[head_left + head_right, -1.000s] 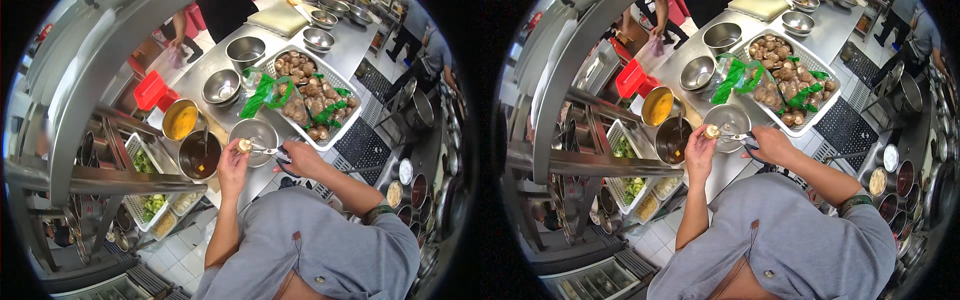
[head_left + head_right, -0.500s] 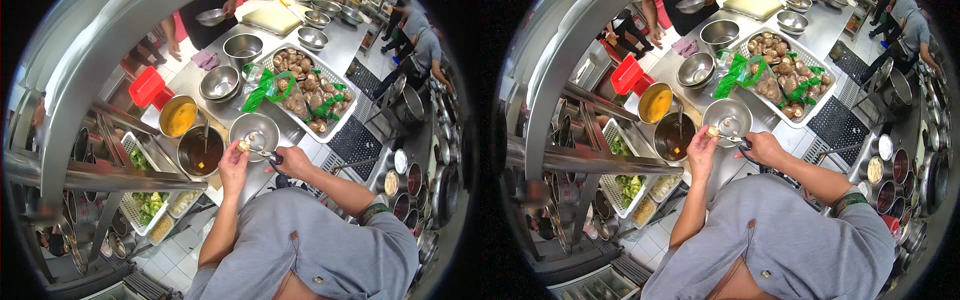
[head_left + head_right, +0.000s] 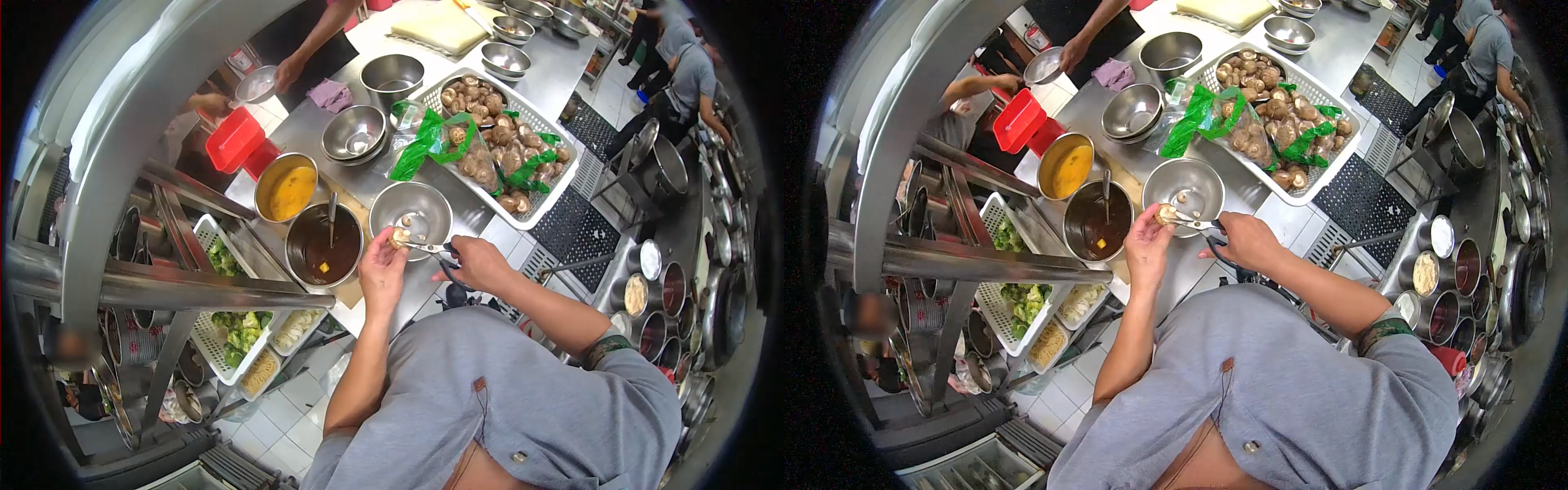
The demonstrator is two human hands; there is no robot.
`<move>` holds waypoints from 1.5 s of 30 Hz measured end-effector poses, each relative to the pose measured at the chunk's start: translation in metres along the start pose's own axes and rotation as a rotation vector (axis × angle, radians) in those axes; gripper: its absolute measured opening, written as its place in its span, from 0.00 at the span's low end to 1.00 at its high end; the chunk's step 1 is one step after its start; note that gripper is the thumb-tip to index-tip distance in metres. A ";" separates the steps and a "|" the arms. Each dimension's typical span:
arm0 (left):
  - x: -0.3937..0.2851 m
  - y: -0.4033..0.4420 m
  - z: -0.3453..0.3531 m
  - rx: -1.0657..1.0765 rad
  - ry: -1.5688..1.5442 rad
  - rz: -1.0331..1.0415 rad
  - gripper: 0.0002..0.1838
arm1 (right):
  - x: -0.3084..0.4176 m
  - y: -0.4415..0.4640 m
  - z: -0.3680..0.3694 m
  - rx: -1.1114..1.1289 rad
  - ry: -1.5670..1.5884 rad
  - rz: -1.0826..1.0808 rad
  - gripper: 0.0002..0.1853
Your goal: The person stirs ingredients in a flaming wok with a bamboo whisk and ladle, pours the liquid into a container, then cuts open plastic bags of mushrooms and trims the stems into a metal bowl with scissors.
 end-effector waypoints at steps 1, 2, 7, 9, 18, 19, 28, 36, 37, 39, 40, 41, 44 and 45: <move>0.000 0.000 0.000 -0.005 0.011 -0.002 0.27 | -0.002 0.001 0.004 -0.017 -0.009 0.005 0.37; 0.000 -0.002 0.001 -0.010 0.022 -0.007 0.26 | -0.006 0.002 0.008 -0.033 -0.017 0.013 0.37; 0.010 0.001 0.000 -0.050 0.017 -0.067 0.25 | -0.026 0.010 0.020 0.211 0.269 0.225 0.35; 0.015 0.005 -0.001 -0.088 0.011 -0.046 0.25 | -0.034 0.015 0.023 0.389 0.518 0.378 0.37; -0.020 -0.003 0.005 -0.012 -0.075 0.027 0.26 | -0.035 0.013 0.001 0.634 0.689 0.168 0.40; -0.020 -0.005 0.007 -0.001 -0.081 0.028 0.27 | -0.034 0.014 0.000 0.616 0.703 0.164 0.39; -0.031 -0.001 0.019 0.050 -0.133 0.024 0.28 | -0.034 0.015 -0.019 0.506 0.636 0.212 0.24; -0.043 0.012 0.058 0.102 -0.129 0.016 0.28 | -0.091 -0.013 -0.029 0.553 0.785 0.275 0.27; -0.047 0.015 0.069 0.131 -0.113 0.015 0.28 | -0.102 -0.019 -0.027 0.563 0.743 0.287 0.27; -0.058 0.021 0.108 0.288 -0.018 -0.076 0.28 | -0.112 -0.027 -0.025 0.571 0.681 0.277 0.28; -0.059 0.024 0.128 0.356 0.032 -0.119 0.28 | -0.117 -0.029 -0.022 0.582 0.657 0.270 0.28; -0.055 0.027 0.149 0.413 0.093 -0.042 0.29 | -0.117 -0.032 -0.023 0.577 0.665 0.288 0.28; -0.057 0.032 0.184 0.416 0.220 0.048 0.22 | -0.122 -0.031 -0.025 0.561 0.679 0.293 0.28; -0.061 0.038 0.185 0.355 0.276 0.165 0.20 | -0.128 -0.032 -0.028 0.541 0.692 0.295 0.28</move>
Point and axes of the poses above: each hand's wrist, its own y-axis towards the middle knuckle, its own z-axis out of the palm, x = y × z, the point moved 2 cm from there along y, towards the middle knuckle, and after that the axes turned 9 degrees about -x, right-handed, at the moved point
